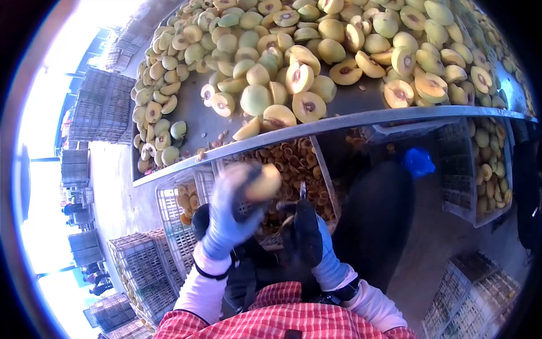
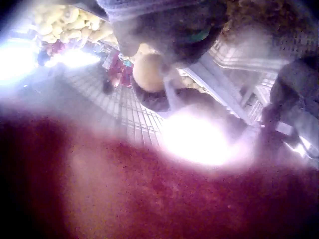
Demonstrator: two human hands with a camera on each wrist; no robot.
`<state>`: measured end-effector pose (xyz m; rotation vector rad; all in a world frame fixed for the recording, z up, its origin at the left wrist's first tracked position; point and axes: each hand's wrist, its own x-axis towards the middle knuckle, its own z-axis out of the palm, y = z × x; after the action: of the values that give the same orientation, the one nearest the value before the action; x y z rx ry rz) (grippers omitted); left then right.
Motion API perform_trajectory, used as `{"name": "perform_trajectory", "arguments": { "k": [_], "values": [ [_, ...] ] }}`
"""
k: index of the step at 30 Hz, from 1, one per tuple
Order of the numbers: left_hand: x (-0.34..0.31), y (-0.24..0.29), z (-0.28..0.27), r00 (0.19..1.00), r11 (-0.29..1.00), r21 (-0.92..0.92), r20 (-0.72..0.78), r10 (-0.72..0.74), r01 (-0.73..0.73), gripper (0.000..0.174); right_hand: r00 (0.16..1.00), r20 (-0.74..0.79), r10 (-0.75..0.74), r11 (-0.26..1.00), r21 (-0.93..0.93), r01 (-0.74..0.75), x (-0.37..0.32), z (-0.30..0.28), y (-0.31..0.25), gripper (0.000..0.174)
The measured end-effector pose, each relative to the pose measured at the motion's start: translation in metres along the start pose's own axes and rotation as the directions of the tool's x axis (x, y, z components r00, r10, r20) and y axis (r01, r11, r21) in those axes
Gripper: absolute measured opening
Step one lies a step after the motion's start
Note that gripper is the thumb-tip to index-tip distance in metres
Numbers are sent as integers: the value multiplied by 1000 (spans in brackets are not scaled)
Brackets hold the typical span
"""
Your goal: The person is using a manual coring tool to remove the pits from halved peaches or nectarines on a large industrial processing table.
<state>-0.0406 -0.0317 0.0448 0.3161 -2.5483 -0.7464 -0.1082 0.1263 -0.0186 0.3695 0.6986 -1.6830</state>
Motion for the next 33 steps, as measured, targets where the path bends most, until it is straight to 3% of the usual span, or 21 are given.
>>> {"name": "perform_trajectory", "arguments": {
  "k": [2, 3, 4, 5, 7, 8, 10, 11, 13, 15, 18, 19, 22, 23, 26, 30, 33],
  "values": [
    [-26, 13, 13, 978, 997, -33, 194, 75, -70, 60, 990, -137, 28, 942, 335, 20, -4, 25, -9, 52],
    [-35, 15, 21, 991, 997, -55, 113, 67, -61, 61, 995, 97, -6, 938, 344, -28, 8, -15, 9, 48],
    [-40, 10, 19, 987, 987, -163, 154, 45, -19, 64, 997, 72, 12, 987, 159, -24, 2, -15, 4, 46],
    [-43, 13, 19, 988, 924, -357, 119, -99, 136, 66, 998, 47, 30, 999, -34, -28, -6, -12, -4, 45],
    [-51, 23, 23, 908, 635, -679, 118, -402, 369, 67, 986, 134, -98, 973, -197, 123, -9, -9, -3, 43],
    [-52, 30, 27, 828, 432, -808, 118, -547, 401, 67, 971, 176, -161, 942, -267, 205, -11, -7, -3, 42],
    [-62, 16, 36, 711, 197, -831, 294, -638, 520, 63, 936, 236, -261, 860, -384, 337, -15, 3, -8, 45],
    [-63, 19, 33, 719, 256, -801, 284, -634, 541, 60, 903, 289, -317, 813, -407, 416, -6, -4, -3, 44],
    [-60, 29, 26, 733, 365, -729, 270, -624, 579, 55, 908, 204, -365, 725, -549, 415, -12, -4, -1, 39],
    [-63, 33, 29, 701, 395, -732, 155, -696, 554, 50, 891, 153, -427, 647, -636, 420, -15, -8, 10, 27],
    [-66, 36, 38, 662, 400, -751, 67, -747, 526, 38, 885, 229, -406, 422, -812, 403, -26, -3, 20, 21],
    [-66, 39, 42, 698, 464, -730, 24, -715, 501, 35, 767, 369, -525, 281, -776, 565, -23, -4, 29, 21],
    [-66, 47, 51, 743, 560, -687, -43, -668, 463, 34, 777, 346, -526, 249, -811, 530, -23, -6, 28, 21],
    [-65, 47, 53, 726, 519, -726, -40, -686, 450, 34, 746, 360, -560, 193, -819, 540, -26, -3, 28, 22],
    [-68, 45, 57, 714, 473, -778, -46, -699, 413, 35, 679, 385, -625, 146, -797, 586, -22, -10, 38, 21],
    [-75, 39, 62, 774, 574, -725, -90, -627, 381, 36, 759, 382, -527, 291, -758, 584, -22, -18, 43, 19],
    [-74, 38, 58, 794, 619, -645, -31, -607, 448, 40, 809, 356, -468, 462, -682, 567, -24, -16, 35, 21]
  ]
}}
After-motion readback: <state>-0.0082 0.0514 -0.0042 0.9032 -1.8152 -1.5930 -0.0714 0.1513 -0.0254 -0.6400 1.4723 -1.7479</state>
